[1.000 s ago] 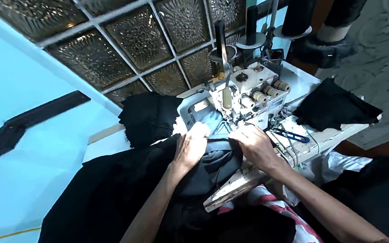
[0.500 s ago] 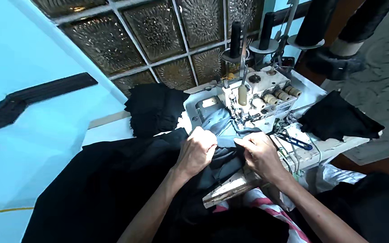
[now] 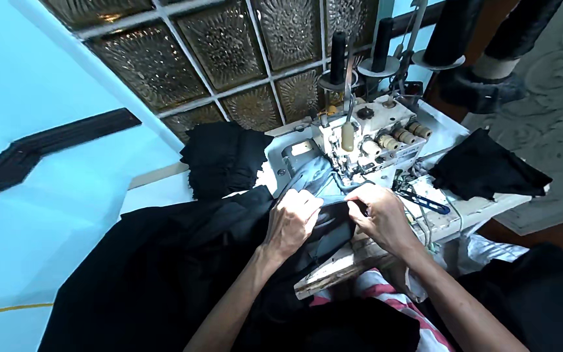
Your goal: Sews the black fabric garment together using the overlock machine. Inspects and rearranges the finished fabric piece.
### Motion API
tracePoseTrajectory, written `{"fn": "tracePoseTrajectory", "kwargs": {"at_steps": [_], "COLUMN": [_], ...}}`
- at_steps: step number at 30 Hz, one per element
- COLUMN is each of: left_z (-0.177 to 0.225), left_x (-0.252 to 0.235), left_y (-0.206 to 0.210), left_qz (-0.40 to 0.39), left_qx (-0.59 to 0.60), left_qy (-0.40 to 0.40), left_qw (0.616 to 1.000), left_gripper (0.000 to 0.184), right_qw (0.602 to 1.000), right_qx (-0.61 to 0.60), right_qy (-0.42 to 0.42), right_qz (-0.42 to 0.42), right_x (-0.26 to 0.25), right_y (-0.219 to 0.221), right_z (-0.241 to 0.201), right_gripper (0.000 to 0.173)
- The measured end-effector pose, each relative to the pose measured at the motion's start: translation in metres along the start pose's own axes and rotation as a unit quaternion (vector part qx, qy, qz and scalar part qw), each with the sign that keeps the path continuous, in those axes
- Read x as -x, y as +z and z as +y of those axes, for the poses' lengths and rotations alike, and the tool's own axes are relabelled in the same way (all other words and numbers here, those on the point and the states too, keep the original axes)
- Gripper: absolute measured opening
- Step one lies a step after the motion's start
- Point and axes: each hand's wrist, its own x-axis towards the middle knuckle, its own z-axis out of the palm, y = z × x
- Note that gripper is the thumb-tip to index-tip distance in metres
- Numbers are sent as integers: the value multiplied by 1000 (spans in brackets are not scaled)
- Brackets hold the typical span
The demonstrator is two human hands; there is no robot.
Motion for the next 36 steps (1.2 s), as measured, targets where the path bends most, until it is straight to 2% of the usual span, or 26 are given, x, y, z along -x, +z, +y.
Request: {"fn": "tracePoseTrajectory", "kwargs": {"at_steps": [2, 4, 5, 7, 9, 12, 14, 16, 17, 19, 21, 25, 30, 33, 36], "left_z": [3, 9, 12, 22, 37, 44, 39, 33, 32, 35, 45, 75, 84, 94, 76], "left_x": [-3, -7, -7, -6, -3, -9, -18, -26, -28, -32, -31, -41, -70, -83, -82], "left_y": [-15, -50, -73, -118, -147, -161, -162, -159, -155, -146, -136, -129, -147, -165, -177], "left_qz": [-29, -111, -173, -313, -381, -393, -385, -355, -338, -320, -308, -329, -330, -357, -320], "left_qx": [47, 100, 123, 154, 149, 152, 196, 289, 335, 394, 404, 315, 216, 54, -130], "left_qy": [-25, -24, 7, 115, 193, 217, 181, 109, 76, 25, -4, -1, 12, 28, 82], "left_qw": [998, 988, 977, 930, 892, 881, 883, 882, 876, 861, 861, 890, 919, 932, 935], "left_gripper": [15, 17, 24, 37, 36, 30, 34, 34, 31, 26, 22, 26, 36, 41, 38], "right_qw": [994, 980, 975, 977, 993, 993, 968, 896, 865, 847, 847, 874, 872, 891, 908], "right_qx": [46, 51, 40, 11, 5, -48, -146, -274, -333, -415, -447, -440, -472, -441, -387], "right_qy": [-45, -119, -150, -174, -107, 7, 12, -5, -34, -112, -150, -114, -50, -27, -19], "right_qz": [86, 152, 156, 123, 41, -104, -202, -348, -374, -313, -246, -170, -116, -106, -163], "right_x": [12, 34, 46, 63, 69, 67, 66, 59, 59, 63, 58, 35, 10, 1, -6], "right_y": [7, 15, 18, 28, 40, 44, 34, 9, -1, -20, -47, -90, -93, -84, -64], "right_z": [-6, -21, -30, -42, -46, -53, -63, -78, -84, -93, -93, -75, -59, -49, -23], "right_gripper": [13, 13, 12, 14, 22, 35, 34, 31, 29, 22, 23, 30, 32, 27, 26]}}
